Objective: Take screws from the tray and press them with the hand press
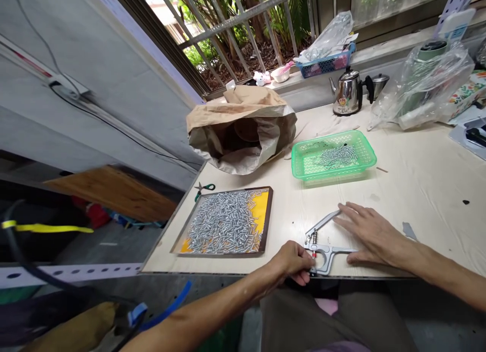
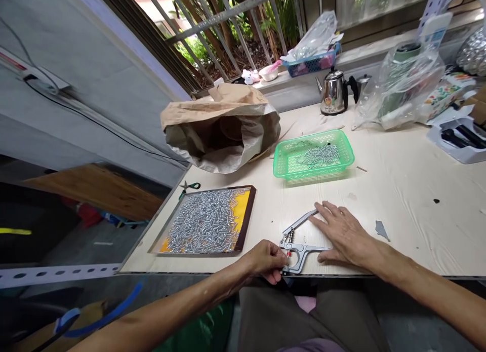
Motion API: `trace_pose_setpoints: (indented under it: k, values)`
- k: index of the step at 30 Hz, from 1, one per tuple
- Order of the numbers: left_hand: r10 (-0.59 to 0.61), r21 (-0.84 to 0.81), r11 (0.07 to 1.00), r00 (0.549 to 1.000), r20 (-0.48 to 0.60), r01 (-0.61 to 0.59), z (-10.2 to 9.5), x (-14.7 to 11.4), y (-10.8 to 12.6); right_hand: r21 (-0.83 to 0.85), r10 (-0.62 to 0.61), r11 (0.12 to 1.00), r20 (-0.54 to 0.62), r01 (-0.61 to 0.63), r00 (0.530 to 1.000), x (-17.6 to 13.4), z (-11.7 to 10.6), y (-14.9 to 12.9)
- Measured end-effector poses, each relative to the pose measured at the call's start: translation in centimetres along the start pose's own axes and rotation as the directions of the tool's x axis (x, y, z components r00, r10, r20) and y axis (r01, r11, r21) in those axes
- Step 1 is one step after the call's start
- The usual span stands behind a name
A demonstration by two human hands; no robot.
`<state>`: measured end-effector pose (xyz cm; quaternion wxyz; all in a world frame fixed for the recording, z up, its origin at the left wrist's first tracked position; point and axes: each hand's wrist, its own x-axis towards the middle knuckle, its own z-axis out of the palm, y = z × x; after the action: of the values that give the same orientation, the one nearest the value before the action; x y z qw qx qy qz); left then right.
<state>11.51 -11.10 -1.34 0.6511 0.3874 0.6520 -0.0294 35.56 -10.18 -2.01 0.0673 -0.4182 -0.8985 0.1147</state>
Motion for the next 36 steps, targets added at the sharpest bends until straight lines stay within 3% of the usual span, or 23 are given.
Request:
trace_pose_setpoints:
  k: [5,11,23,25,27,28,29,30,32,34,36]
  values:
    - [0.007,-0.008,1.0,1.0,-0.024,-0.007,-0.1,0.3,-0.4,-0.042,0.022,0.999,0.158,-0.015,0.987,1.4,-0.2,1.6]
    - [0.023,0.002,1.0,1.0,0.017,-0.023,-0.4,0.8,-1.0,-0.076,0.045,0.997,0.22,-0.029,0.974,2.2,-0.9,0.7]
    - [0.025,-0.019,0.999,0.999,-0.048,-0.026,0.5,-0.1,-0.3,-0.13,0.038,0.991,0.152,-0.018,0.988,1.7,-1.9,-1.0]
    - [0.012,0.022,1.0,0.998,-0.057,-0.01,0.5,-0.5,-0.4,-0.136,0.044,0.99,0.132,-0.026,0.99,1.5,-1.6,-1.2]
    - [0.097,0.172,0.982,0.986,-0.134,-0.073,0.6,-1.1,-0.7,-0.13,0.057,0.991,0.115,-0.042,0.992,1.3,-1.2,-1.4]
    - [0.209,0.29,0.945,0.959,-0.192,-0.148,0.7,-1.4,-0.8,-0.122,0.066,0.991,0.11,-0.052,0.992,1.3,-1.0,-1.4]
    - [0.36,0.423,0.874,0.903,-0.232,-0.24,0.9,-1.6,-0.9,-0.113,0.073,0.992,0.11,-0.061,0.991,1.2,-0.9,-1.5]
    - [0.522,0.551,0.767,0.819,-0.237,-0.329,1.1,-1.6,-0.8,-0.104,0.079,0.992,0.115,-0.067,0.99,1.2,-0.9,-1.5]
    - [0.763,0.734,0.507,0.631,-0.137,-0.453,1.8,-1.1,-0.5,-0.093,0.093,0.992,0.132,-0.081,0.987,1.2,-1.1,-1.6]
    - [0.856,0.813,0.289,0.517,0.016,-0.505,2.6,0.1,0.4,-0.072,0.099,0.993,0.147,-0.089,0.984,1.2,-1.5,-1.7]
    - [0.872,0.841,0.159,0.473,0.126,-0.518,3.1,1.4,1.6,-0.045,0.105,0.994,0.161,-0.099,0.981,1.1,-2.0,-1.8]
